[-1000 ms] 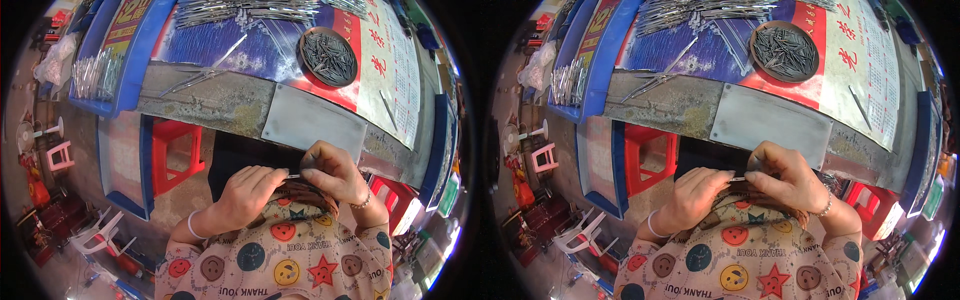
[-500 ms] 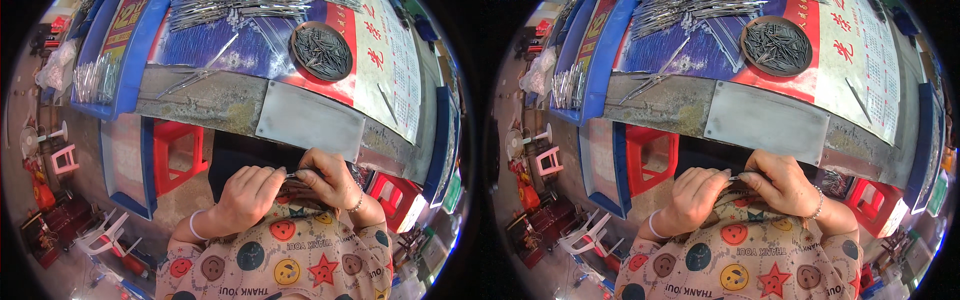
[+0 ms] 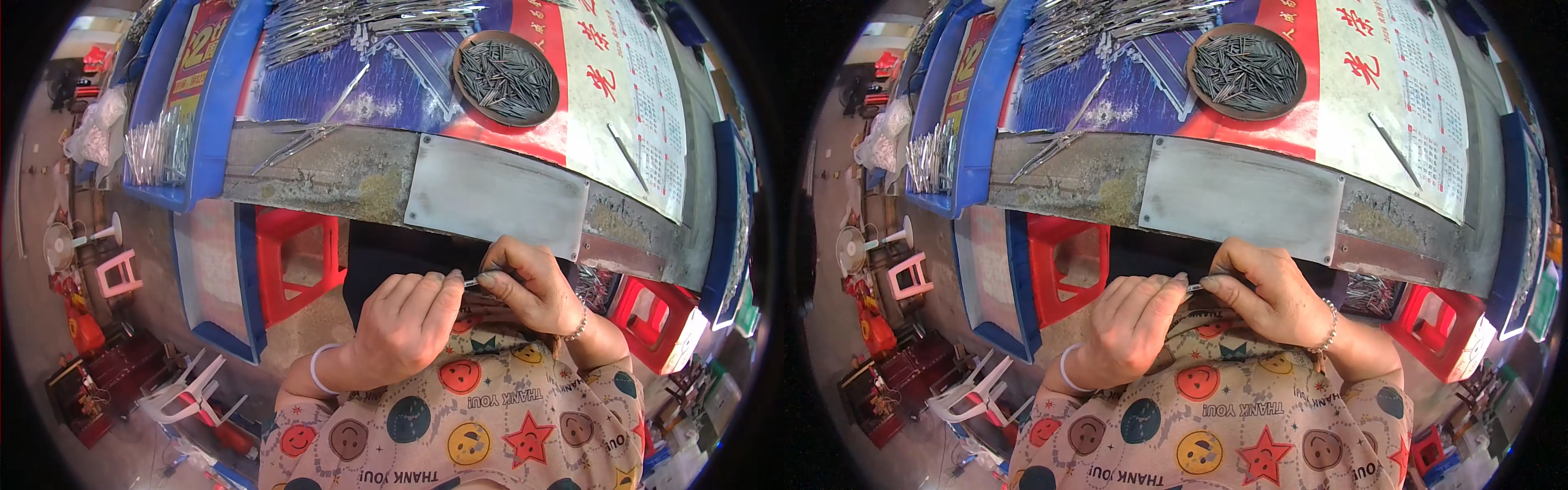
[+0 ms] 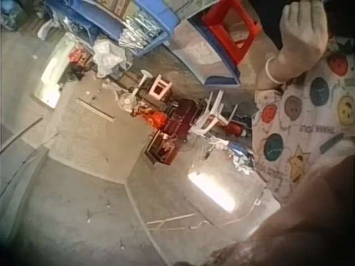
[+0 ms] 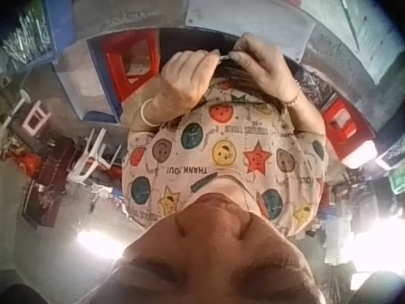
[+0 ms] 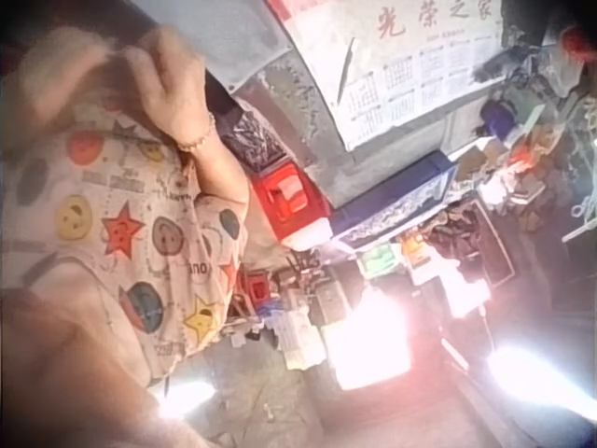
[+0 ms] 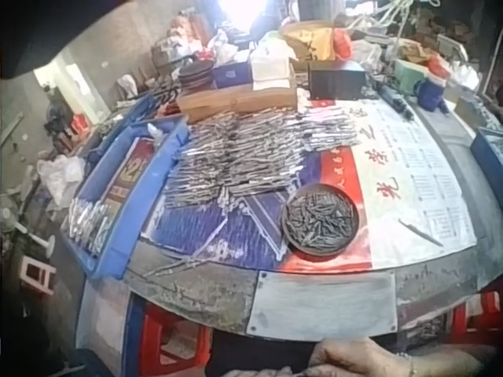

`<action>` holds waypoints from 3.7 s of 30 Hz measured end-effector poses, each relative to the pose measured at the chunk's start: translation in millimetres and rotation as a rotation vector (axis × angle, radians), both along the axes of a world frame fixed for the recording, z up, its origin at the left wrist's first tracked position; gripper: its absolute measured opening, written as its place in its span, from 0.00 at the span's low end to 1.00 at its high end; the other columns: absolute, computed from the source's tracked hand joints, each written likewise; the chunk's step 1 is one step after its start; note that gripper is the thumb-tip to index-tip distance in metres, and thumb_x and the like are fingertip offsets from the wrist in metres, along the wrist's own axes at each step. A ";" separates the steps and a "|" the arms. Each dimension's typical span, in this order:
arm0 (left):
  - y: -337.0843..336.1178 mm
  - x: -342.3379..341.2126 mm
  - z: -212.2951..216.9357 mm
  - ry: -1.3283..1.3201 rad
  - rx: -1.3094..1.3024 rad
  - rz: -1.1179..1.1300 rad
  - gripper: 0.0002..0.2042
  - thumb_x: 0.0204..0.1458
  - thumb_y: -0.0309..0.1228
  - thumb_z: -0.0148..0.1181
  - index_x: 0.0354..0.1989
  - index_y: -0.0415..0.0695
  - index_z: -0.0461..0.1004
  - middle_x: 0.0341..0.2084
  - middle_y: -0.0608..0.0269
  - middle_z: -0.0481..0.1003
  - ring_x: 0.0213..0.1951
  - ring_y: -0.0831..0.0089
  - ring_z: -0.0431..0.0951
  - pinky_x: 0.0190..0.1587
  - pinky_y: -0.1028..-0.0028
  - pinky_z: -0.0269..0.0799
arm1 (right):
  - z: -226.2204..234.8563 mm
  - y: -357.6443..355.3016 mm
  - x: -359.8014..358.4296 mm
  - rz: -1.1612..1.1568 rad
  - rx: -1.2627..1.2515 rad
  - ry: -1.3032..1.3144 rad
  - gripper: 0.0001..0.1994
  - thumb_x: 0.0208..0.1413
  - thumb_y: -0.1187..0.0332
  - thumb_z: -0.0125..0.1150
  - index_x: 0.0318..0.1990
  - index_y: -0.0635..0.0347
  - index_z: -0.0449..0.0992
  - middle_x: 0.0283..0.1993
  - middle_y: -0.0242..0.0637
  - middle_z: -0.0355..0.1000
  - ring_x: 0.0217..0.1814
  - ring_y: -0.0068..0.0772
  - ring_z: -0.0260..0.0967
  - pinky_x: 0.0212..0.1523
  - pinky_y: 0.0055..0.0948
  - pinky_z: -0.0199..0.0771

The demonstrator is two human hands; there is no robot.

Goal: Assembling small metal components, likely hair clips, by inserting pins into metal frames.

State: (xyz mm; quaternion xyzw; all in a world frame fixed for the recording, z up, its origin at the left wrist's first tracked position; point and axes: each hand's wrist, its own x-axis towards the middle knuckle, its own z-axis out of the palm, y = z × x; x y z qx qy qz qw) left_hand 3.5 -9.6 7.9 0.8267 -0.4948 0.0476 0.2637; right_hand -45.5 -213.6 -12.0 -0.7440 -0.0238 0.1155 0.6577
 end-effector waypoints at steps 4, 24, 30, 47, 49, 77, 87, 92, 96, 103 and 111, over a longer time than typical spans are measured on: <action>-4.8 1.4 4.3 -0.003 0.027 -0.018 0.14 0.39 0.22 0.59 0.38 0.30 0.74 0.26 0.54 0.73 0.26 0.67 0.74 0.29 0.73 0.70 | -0.2 -3.2 -1.6 -0.015 0.039 0.027 0.08 0.58 0.70 0.57 0.33 0.66 0.68 0.19 0.37 0.66 0.20 0.25 0.63 0.23 0.26 0.64; -74.4 38.2 27.8 -0.124 0.020 -0.177 0.14 0.41 0.22 0.60 0.38 0.30 0.73 0.25 0.54 0.72 0.24 0.67 0.72 0.26 0.73 0.69 | 16.4 -81.5 -26.0 -0.410 0.073 -0.028 0.07 0.58 0.70 0.58 0.36 0.66 0.71 0.27 0.36 0.72 0.28 0.22 0.70 0.31 0.22 0.70; -114.5 63.0 27.3 -0.164 0.030 -0.151 0.12 0.40 0.20 0.60 0.36 0.33 0.74 0.27 0.56 0.72 0.25 0.66 0.74 0.27 0.72 0.69 | -11.9 -107.2 -43.9 -0.675 -0.259 -0.314 0.03 0.51 0.77 0.59 0.32 0.64 0.70 0.26 0.41 0.69 0.25 0.36 0.69 0.26 0.28 0.67; -277.6 238.9 0.8 -0.197 -0.083 -0.112 0.05 0.49 0.25 0.60 0.33 0.41 0.74 0.29 0.56 0.73 0.31 0.55 0.75 0.35 0.63 0.70 | -20.0 -118.1 -39.8 -0.567 -0.220 -0.552 0.08 0.42 0.78 0.63 0.32 0.62 0.71 0.27 0.39 0.71 0.23 0.40 0.68 0.24 0.32 0.67; -289.2 269.5 -12.0 -0.198 -0.109 -0.122 0.04 0.48 0.26 0.61 0.32 0.41 0.75 0.29 0.56 0.74 0.32 0.56 0.75 0.35 0.63 0.70 | -18.8 -115.8 -40.1 -0.595 -0.234 -0.524 0.08 0.42 0.78 0.63 0.31 0.61 0.71 0.26 0.39 0.71 0.22 0.40 0.68 0.23 0.32 0.67; 2.2 210.6 -34.4 0.315 0.116 0.339 0.10 0.48 0.32 0.64 0.29 0.39 0.72 0.27 0.55 0.73 0.31 0.59 0.75 0.34 0.65 0.69 | -26.5 -80.8 -40.3 -0.739 -0.413 -0.289 0.03 0.52 0.76 0.56 0.31 0.67 0.70 0.26 0.38 0.67 0.26 0.29 0.64 0.30 0.25 0.64; 2.4 228.5 -20.6 0.564 -0.367 0.171 0.07 0.55 0.28 0.58 0.31 0.37 0.70 0.23 0.64 0.73 0.30 0.77 0.76 0.31 0.76 0.70 | 34.7 -33.0 35.7 -0.316 -0.672 -0.469 0.05 0.47 0.82 0.58 0.31 0.66 0.69 0.27 0.44 0.68 0.28 0.41 0.68 0.31 0.29 0.68; 20.3 175.1 26.2 0.855 -0.876 0.089 0.05 0.56 0.25 0.55 0.35 0.40 0.65 0.28 0.61 0.74 0.32 0.77 0.75 0.32 0.78 0.71 | 36.1 -47.5 85.2 -0.180 -0.919 -0.489 0.12 0.46 0.79 0.59 0.40 0.64 0.69 0.36 0.46 0.68 0.39 0.49 0.68 0.40 0.40 0.67; 45.1 103.7 13.7 1.007 -0.898 0.176 0.04 0.57 0.22 0.53 0.35 0.39 0.65 0.29 0.61 0.74 0.32 0.78 0.75 0.32 0.80 0.70 | 29.8 -54.4 111.8 -0.046 -1.166 -0.413 0.14 0.46 0.75 0.59 0.42 0.59 0.68 0.38 0.43 0.67 0.45 0.46 0.66 0.43 0.40 0.64; 39.8 13.4 -34.3 1.411 -0.804 0.159 0.07 0.57 0.20 0.54 0.42 0.37 0.67 0.34 0.64 0.73 0.36 0.80 0.75 0.41 0.80 0.71 | 15.0 -61.7 131.6 -0.030 -1.323 -0.408 0.06 0.47 0.75 0.58 0.33 0.61 0.69 0.31 0.43 0.68 0.38 0.47 0.69 0.40 0.40 0.65; 20.3 -4.2 -32.2 1.479 -0.699 0.060 0.11 0.59 0.23 0.52 0.49 0.35 0.68 0.37 0.66 0.73 0.38 0.82 0.74 0.42 0.81 0.71 | 14.1 -75.7 140.5 -0.104 -1.039 -0.390 0.05 0.48 0.75 0.58 0.32 0.64 0.71 0.30 0.48 0.71 0.35 0.52 0.71 0.37 0.43 0.69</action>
